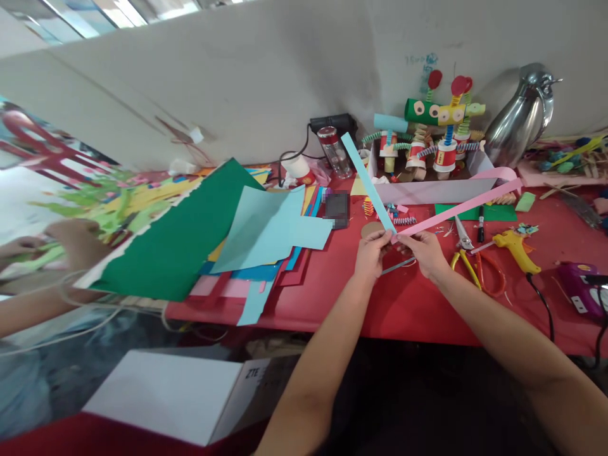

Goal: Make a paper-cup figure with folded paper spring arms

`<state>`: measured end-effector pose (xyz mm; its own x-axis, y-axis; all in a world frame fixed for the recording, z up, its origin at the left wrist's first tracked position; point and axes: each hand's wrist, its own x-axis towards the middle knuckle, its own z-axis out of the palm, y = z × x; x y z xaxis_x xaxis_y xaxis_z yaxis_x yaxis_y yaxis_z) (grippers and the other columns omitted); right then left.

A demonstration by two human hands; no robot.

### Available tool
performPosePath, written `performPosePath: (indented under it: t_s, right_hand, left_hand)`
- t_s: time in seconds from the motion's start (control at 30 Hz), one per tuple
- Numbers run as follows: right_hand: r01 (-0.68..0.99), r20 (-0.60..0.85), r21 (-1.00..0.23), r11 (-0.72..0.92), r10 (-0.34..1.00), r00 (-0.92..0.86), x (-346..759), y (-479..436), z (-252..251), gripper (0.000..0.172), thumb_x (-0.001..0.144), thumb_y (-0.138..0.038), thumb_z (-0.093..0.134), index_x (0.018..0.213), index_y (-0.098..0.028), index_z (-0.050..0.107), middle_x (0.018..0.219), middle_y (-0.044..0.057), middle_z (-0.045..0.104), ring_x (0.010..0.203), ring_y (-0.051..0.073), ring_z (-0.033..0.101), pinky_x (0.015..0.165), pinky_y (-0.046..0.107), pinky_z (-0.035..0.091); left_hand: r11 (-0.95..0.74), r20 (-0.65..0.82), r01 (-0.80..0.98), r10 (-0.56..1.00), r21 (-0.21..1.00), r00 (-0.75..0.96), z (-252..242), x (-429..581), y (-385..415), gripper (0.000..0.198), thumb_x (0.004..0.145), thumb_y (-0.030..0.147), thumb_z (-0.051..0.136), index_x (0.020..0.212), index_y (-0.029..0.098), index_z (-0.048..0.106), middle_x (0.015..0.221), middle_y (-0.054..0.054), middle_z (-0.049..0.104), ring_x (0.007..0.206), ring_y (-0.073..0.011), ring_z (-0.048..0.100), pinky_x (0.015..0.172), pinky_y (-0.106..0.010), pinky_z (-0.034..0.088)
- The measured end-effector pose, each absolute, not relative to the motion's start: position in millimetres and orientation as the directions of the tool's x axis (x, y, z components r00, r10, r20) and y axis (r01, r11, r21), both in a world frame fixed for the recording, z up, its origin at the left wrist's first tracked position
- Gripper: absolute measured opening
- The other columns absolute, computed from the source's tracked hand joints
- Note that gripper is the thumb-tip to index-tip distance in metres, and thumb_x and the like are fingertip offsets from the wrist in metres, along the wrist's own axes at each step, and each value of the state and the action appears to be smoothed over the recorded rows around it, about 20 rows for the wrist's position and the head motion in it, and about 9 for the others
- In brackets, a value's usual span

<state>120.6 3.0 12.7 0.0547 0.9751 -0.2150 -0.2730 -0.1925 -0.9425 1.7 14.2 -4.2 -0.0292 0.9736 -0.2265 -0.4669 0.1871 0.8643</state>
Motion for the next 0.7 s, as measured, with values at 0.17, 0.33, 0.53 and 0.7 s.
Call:
performPosePath:
  t_s: [0.17, 0.33, 0.53, 0.7]
  right_hand:
    - [-0.342, -0.241, -0.916, -0.21, 0.969, 0.05, 121.0, 3.5, 12.8, 0.01, 0.054, -0.025, 0.076, 0.056, -0.018, 0.07, 0.052, -0.001, 0.066, 0.051, 0.011, 0.058, 0.058, 0.027, 0.051]
    - [-0.363, -0.238, -0.909, -0.205, 0.97, 0.049, 122.4, 4.7, 10.7, 0.011, 0.054, -0.025, 0.078, 0.055, -0.018, 0.069, 0.052, -0.002, 0.066, 0.052, 0.012, 0.059, 0.06, 0.027, 0.052]
    - [-0.401, -0.28, -0.883, -0.245, 0.959, 0.032, 123.0, 6.3, 11.4, 0.011, 0.055, -0.025, 0.079, 0.056, -0.018, 0.07, 0.054, -0.001, 0.067, 0.053, 0.011, 0.06, 0.063, 0.027, 0.053]
    - [-0.436, -0.314, -0.86, -0.267, 0.949, 0.037, 123.8, 6.3, 15.4, 0.009, 0.055, -0.022, 0.078, 0.055, -0.017, 0.07, 0.053, -0.001, 0.067, 0.05, 0.01, 0.059, 0.059, 0.024, 0.053]
  left_hand:
    - [0.221, -0.268, -0.5, 0.963, 0.837, -0.022, -2.8, 0.1, 14.4, 0.027, 0.051, 0.034, 0.086, 0.06, 0.016, 0.069, 0.06, 0.001, 0.064, 0.059, -0.0097, 0.056, 0.062, -0.024, 0.045]
    - [0.244, -0.263, -0.443, 0.965, 0.863, 0.019, -0.1, -0.1, 13.4, 0.023, 0.047, 0.028, 0.086, 0.061, 0.016, 0.072, 0.062, 0.0, 0.067, 0.061, -0.0099, 0.058, 0.063, -0.024, 0.045]
    - [0.204, -0.218, -0.431, 0.976, 0.879, 0.016, -3.5, -0.3, 14.6, 0.027, 0.045, 0.03, 0.088, 0.065, 0.016, 0.075, 0.065, -0.001, 0.07, 0.063, -0.0104, 0.06, 0.066, -0.024, 0.047]
    - [0.198, -0.198, -0.43, 0.979, 0.881, 0.045, -5.0, -1.7, 14.9, 0.03, 0.043, 0.03, 0.09, 0.066, 0.016, 0.076, 0.066, -0.002, 0.071, 0.062, -0.0103, 0.06, 0.067, -0.024, 0.048]
